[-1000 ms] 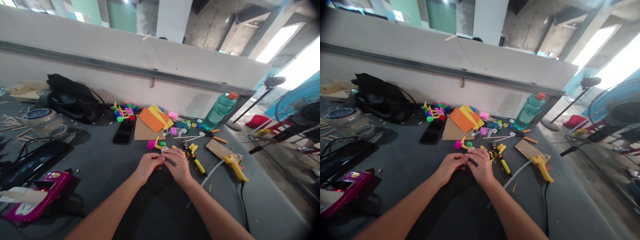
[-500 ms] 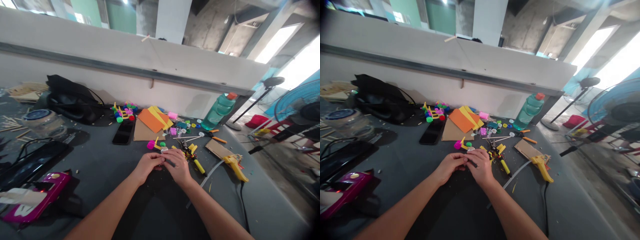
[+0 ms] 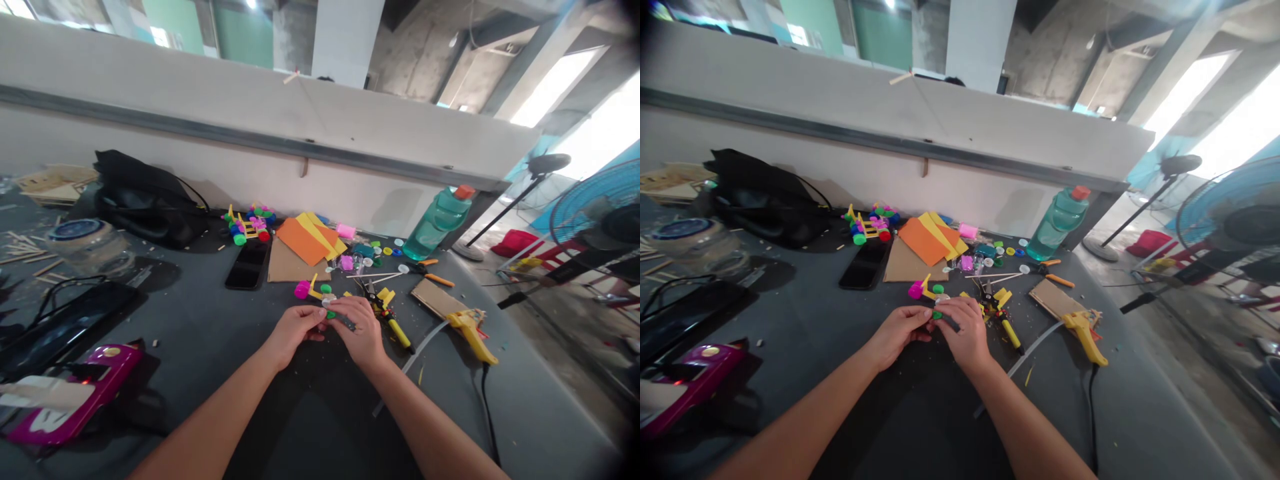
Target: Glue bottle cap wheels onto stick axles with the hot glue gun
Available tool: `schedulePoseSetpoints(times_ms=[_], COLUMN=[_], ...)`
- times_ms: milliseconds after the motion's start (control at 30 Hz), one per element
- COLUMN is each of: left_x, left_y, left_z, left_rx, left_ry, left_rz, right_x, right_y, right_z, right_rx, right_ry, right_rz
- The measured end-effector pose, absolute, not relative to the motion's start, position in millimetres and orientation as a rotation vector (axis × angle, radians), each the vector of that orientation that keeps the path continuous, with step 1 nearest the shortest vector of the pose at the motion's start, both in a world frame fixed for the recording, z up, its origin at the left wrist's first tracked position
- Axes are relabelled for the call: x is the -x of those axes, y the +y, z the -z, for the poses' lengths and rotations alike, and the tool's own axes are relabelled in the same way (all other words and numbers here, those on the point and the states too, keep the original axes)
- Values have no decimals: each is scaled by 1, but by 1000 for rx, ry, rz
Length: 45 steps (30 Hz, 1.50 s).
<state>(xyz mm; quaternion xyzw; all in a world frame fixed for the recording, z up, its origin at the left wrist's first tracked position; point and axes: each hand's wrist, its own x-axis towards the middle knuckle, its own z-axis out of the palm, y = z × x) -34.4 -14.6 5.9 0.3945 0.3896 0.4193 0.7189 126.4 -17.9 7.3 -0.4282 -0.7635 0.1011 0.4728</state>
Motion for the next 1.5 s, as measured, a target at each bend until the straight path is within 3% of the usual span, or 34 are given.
schedulePoseSetpoints(times_ms=[1500], left_x=[29], left_y=[-16], left_z=[-6], left_rx=[-976], left_ry=[961], left_rz=[-926], right_x=[-126], right_y=[-20], right_z=[-12], right_rx=[1059], right_ry=[-1843], right_rz=[-333])
